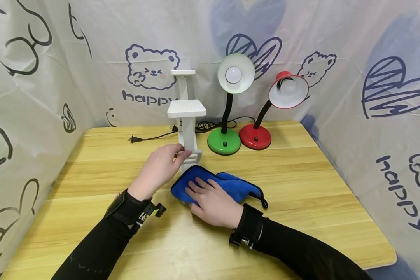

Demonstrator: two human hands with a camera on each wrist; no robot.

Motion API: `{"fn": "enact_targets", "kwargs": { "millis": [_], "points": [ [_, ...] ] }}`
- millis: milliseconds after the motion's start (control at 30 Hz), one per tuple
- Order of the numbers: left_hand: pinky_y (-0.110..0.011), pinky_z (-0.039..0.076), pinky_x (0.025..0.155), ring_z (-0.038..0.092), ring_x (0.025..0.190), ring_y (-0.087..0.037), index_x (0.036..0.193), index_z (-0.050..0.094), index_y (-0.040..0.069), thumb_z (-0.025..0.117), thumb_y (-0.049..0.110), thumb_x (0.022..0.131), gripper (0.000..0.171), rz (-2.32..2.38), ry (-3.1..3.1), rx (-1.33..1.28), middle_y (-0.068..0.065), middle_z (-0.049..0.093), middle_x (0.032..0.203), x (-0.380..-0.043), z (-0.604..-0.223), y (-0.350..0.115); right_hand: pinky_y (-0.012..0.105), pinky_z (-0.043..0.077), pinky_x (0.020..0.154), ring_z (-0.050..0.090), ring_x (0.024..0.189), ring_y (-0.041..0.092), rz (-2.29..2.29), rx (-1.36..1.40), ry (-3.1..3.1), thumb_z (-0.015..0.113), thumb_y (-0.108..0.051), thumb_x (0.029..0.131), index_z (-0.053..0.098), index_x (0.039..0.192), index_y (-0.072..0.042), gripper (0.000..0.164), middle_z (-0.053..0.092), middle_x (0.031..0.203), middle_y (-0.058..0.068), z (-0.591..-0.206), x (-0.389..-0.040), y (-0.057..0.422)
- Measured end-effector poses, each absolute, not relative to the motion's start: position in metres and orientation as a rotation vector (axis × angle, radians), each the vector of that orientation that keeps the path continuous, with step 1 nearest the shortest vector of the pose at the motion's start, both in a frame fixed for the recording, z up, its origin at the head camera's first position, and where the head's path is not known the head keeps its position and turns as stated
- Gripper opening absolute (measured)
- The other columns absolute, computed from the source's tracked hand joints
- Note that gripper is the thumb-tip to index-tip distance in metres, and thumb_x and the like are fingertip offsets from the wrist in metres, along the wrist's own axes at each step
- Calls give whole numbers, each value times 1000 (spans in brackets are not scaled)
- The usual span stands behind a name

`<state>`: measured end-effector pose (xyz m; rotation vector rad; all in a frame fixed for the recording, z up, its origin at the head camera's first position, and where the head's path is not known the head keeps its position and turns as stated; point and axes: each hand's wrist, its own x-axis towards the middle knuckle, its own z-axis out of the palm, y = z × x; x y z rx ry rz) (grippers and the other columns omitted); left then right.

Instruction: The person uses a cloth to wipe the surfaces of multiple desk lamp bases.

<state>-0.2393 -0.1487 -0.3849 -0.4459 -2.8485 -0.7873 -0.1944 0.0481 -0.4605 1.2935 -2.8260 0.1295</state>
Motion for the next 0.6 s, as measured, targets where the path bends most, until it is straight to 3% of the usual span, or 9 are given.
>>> {"fn": "enact_targets", "kwargs": {
  "millis": [100,300,467,600],
  "points": [
    [-33,38,54,51,59,-18,95,58,18,40,47,102,35,-761,-2882,-482,0,55,72,-239,-385,-148,50,22,116,25,146,26,114,1354,-2861,36,-46,103,37,149,-19,54,33,156,3,-462,-206,46],
    [-33,40,56,53,61,-18,98,57,15,35,45,104,38,-686,-2910,-512,-1,58,76,-239,-386,-147,48,22,117,17,148,26,36,1380,-2879,34,-58,99,20,155,-21,67,18,161,2,-469,-234,34],
    [-32,39,56,52,60,-17,97,57,16,35,44,105,36,-674,-2911,-542,0,58,74,-238,-384,-148,45,19,118,12,149,22,-41,1378,-2889,31,-54,101,8,155,-22,66,8,162,-2,-472,-252,24],
    [-32,39,57,52,60,-16,96,56,17,36,42,105,34,-660,-2909,-550,0,58,74,-237,-383,-149,43,18,118,13,149,21,-17,1389,-2894,32,-49,103,9,155,-21,64,9,162,-3,-473,-258,20]
  ]
}}
